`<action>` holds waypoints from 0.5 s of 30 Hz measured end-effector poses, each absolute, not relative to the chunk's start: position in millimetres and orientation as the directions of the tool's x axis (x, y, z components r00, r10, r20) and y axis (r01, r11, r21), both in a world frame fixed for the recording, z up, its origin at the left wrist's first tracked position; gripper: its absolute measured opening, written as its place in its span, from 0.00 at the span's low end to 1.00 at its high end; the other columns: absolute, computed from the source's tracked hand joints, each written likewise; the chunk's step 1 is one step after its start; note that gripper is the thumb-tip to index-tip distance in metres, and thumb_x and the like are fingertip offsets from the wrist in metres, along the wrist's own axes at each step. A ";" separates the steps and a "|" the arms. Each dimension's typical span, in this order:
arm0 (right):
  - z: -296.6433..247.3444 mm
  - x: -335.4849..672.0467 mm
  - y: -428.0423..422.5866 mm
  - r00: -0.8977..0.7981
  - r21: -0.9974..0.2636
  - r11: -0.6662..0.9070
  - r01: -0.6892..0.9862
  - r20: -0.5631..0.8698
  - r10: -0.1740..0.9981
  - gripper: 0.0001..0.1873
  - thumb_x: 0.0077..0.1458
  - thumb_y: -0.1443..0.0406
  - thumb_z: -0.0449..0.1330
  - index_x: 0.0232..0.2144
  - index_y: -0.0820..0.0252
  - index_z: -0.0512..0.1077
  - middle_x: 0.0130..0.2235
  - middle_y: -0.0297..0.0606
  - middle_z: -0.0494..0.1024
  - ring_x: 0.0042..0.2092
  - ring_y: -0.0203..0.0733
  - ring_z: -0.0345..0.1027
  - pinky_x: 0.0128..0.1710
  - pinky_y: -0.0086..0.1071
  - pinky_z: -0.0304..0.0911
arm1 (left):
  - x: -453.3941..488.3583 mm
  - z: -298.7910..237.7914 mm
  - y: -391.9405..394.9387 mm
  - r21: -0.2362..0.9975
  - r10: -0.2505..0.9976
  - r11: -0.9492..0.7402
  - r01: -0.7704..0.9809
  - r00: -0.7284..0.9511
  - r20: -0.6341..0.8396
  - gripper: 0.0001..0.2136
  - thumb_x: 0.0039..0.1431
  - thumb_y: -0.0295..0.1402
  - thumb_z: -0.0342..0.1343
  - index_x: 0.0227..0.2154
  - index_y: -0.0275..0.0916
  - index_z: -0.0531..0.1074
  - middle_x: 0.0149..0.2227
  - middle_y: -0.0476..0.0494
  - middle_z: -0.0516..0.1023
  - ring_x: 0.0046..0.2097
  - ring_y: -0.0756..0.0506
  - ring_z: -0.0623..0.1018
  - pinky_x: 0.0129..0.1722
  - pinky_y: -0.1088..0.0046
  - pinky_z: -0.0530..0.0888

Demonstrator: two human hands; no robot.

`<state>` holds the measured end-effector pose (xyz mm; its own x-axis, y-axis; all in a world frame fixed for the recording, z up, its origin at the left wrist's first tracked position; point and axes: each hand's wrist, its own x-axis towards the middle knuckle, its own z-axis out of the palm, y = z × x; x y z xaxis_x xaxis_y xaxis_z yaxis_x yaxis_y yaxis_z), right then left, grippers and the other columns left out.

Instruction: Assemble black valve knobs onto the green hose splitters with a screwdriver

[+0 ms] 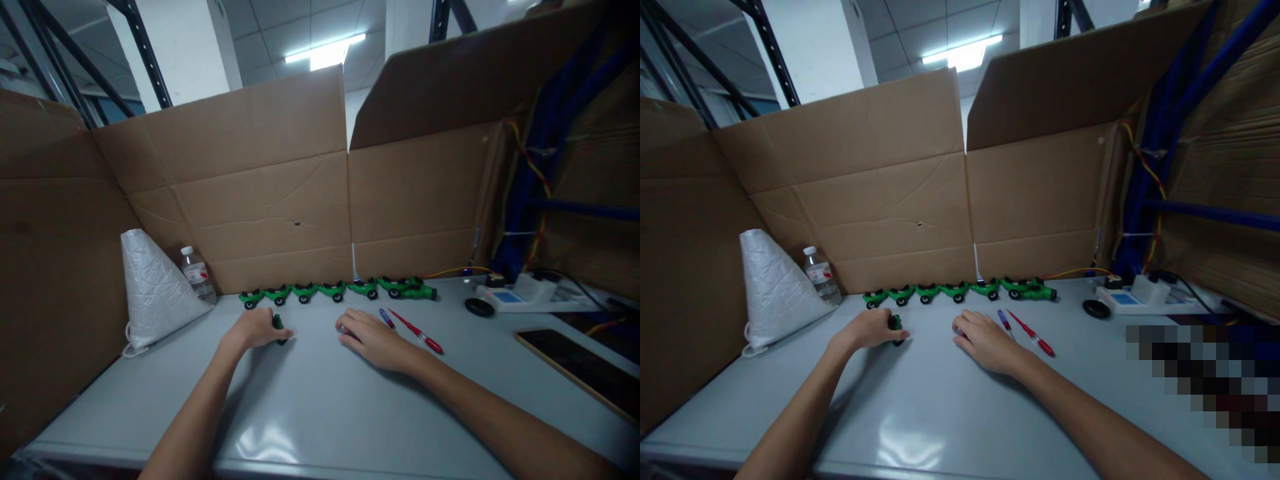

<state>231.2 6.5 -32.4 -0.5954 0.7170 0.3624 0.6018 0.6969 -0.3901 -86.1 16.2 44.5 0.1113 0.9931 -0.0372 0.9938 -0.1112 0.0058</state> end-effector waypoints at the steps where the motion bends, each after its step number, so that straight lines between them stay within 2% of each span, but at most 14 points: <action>1: -33.2 231.2 6.9 -0.600 -0.384 0.700 0.602 0.361 0.714 0.04 0.70 0.63 0.57 0.43 0.56 0.71 0.46 0.42 0.75 0.49 0.49 0.70 0.51 0.39 0.63 | -92.8 47.5 17.7 -0.044 0.997 -0.048 0.998 0.045 -0.066 0.32 0.48 0.67 0.60 0.34 0.39 0.82 0.38 0.30 0.86 0.41 0.31 0.84 0.38 0.64 0.73; 3: -33.6 231.0 7.2 -0.609 -0.371 0.705 0.604 0.356 0.709 0.05 0.70 0.63 0.57 0.43 0.56 0.71 0.46 0.42 0.74 0.48 0.49 0.70 0.51 0.40 0.63 | -107.9 51.5 22.2 -0.100 0.995 0.049 0.994 -0.058 -0.086 0.31 0.46 0.65 0.62 0.35 0.38 0.83 0.40 0.29 0.86 0.43 0.30 0.85 0.38 0.65 0.74; 6: -31.5 230.1 5.8 -0.615 -0.362 0.705 0.610 0.345 0.709 0.05 0.70 0.63 0.57 0.43 0.57 0.71 0.46 0.42 0.74 0.48 0.49 0.70 0.51 0.40 0.62 | -131.4 51.1 31.8 -0.120 0.988 0.130 0.984 -0.139 -0.070 0.28 0.53 0.60 0.61 0.37 0.36 0.84 0.43 0.26 0.86 0.45 0.30 0.85 0.39 0.64 0.75; 11: -28.6 229.6 2.9 -0.613 -0.380 0.696 0.610 0.331 0.717 0.05 0.70 0.64 0.57 0.44 0.57 0.72 0.46 0.43 0.74 0.48 0.49 0.70 0.51 0.40 0.62 | -162.5 37.6 45.6 -0.144 0.953 0.302 0.942 -0.299 0.045 0.23 0.63 0.51 0.57 0.44 0.36 0.84 0.50 0.22 0.84 0.53 0.26 0.81 0.45 0.58 0.76; 15: -30.3 231.6 3.4 -0.614 -0.395 0.699 0.596 0.337 0.713 0.06 0.70 0.63 0.56 0.44 0.56 0.72 0.47 0.43 0.74 0.48 0.49 0.70 0.51 0.41 0.62 | -175.5 23.8 50.8 -0.133 0.930 0.351 0.927 -0.328 0.164 0.21 0.66 0.45 0.54 0.47 0.34 0.82 0.52 0.20 0.81 0.60 0.22 0.74 0.49 0.52 0.75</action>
<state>231.6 3.4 -30.3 -0.6145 0.7135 0.3366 0.5956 0.6994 -0.3952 -175.5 50.8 23.8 -0.3282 0.9302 0.1641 0.9271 0.3505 -0.1328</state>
